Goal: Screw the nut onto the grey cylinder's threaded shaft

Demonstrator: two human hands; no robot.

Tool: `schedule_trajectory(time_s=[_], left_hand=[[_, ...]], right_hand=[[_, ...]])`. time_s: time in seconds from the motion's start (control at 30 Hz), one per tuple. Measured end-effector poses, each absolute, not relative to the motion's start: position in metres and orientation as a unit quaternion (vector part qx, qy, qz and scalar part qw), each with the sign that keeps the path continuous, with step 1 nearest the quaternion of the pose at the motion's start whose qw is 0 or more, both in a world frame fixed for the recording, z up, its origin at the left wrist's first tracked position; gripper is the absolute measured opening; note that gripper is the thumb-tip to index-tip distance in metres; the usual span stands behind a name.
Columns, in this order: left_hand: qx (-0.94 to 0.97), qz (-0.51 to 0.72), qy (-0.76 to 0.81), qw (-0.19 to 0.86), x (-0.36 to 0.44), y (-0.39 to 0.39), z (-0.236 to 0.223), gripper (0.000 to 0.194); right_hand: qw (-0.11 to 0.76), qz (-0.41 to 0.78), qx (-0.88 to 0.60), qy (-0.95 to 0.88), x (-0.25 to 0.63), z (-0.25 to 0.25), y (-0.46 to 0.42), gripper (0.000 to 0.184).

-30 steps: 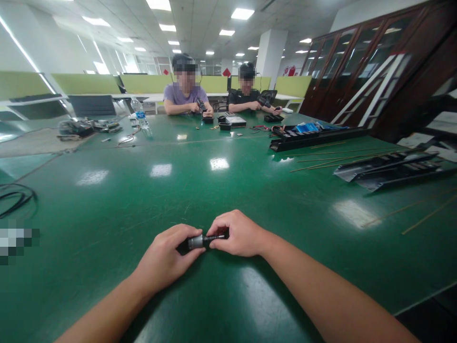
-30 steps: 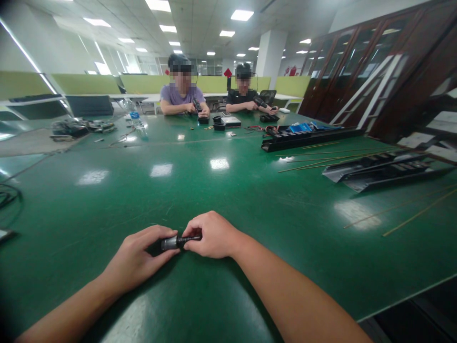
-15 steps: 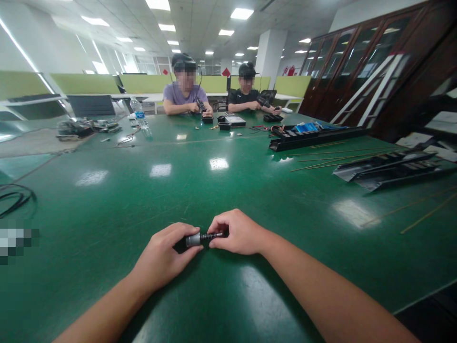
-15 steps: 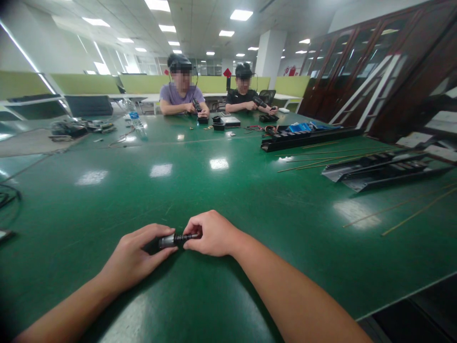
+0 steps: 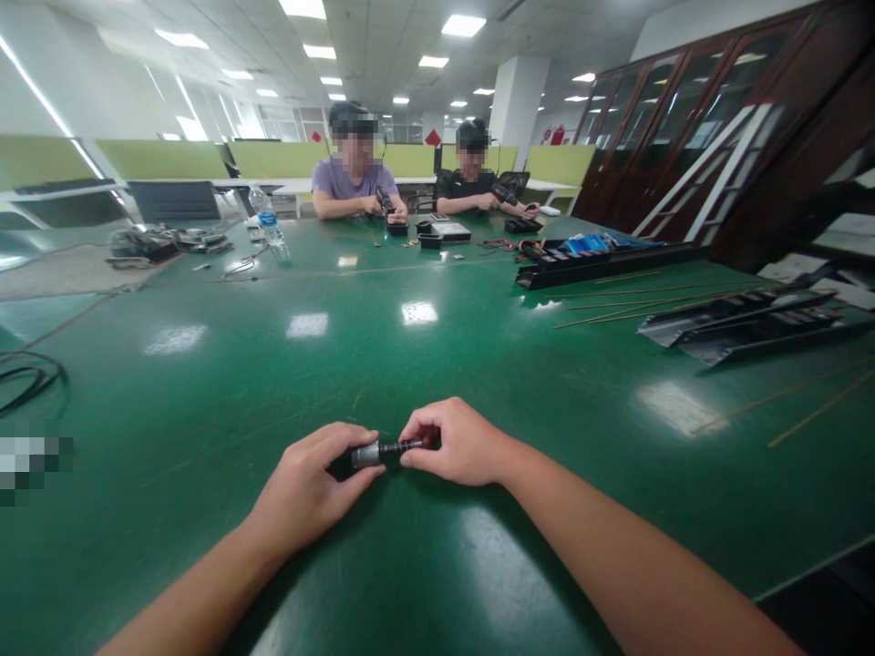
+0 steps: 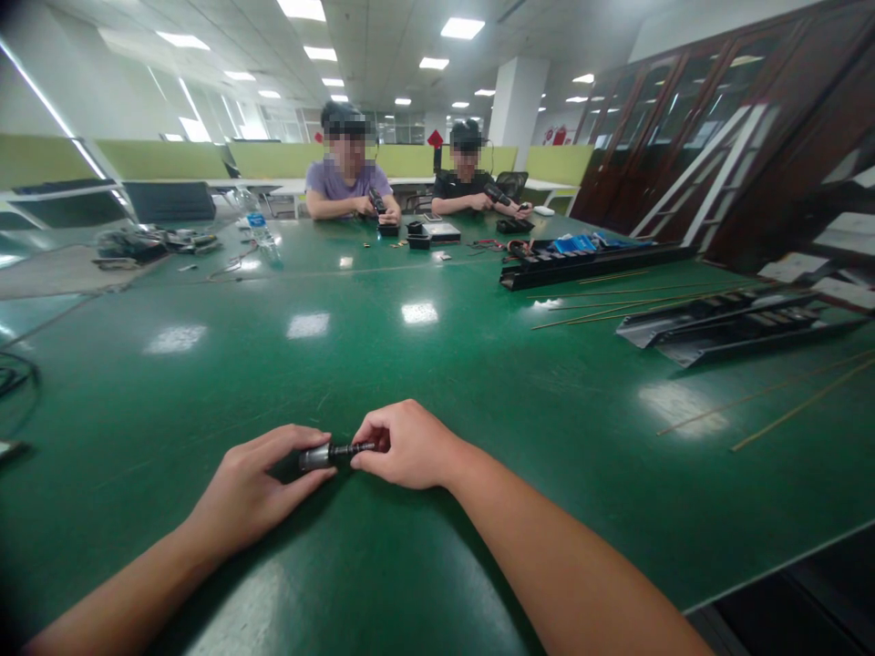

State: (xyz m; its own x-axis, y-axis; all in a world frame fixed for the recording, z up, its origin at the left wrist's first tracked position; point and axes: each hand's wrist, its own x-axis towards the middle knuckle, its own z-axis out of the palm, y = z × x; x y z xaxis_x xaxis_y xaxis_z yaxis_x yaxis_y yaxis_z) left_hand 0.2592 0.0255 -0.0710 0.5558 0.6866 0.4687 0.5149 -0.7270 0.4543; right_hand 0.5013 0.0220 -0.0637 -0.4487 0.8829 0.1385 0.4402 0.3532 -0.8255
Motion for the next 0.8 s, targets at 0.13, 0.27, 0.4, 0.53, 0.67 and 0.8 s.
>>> schedule_trajectory(time_s=[0.13, 0.27, 0.4, 0.53, 0.67, 0.8], left_hand=[[0.870, 0.320, 0.349, 0.136, 0.2582, 0.0268, -0.0730, 0.027], [0.870, 0.322, 0.352, 0.128, 0.2572, 0.0274, -0.0723, 0.027], [0.868, 0.324, 0.353, 0.126, 0.2575, 0.0274, -0.0699, 0.025], [0.869, 0.326, 0.353, 0.120, 0.2569, 0.0283, -0.0690, 0.026], [0.867, 0.333, 0.355, 0.108, 0.2550, 0.0294, -0.0685, 0.027], [0.866, 0.336, 0.356, 0.103, 0.2545, 0.0301, -0.0677, 0.028]], right_hand=[[0.303, 0.377, -0.430, -0.763, 0.5025, -0.0615, 0.0225, 0.015], [0.306, 0.367, -0.436, -0.763, 0.5039, -0.0624, 0.0236, 0.015], [0.309, 0.368, -0.439, -0.759, 0.5041, -0.0642, 0.0243, 0.014], [0.313, 0.371, -0.442, -0.754, 0.5046, -0.0629, 0.0243, 0.014], [0.317, 0.377, -0.446, -0.747, 0.5056, -0.0614, 0.0250, 0.014], [0.320, 0.372, -0.444, -0.750, 0.5069, -0.0623, 0.0261, 0.015]])
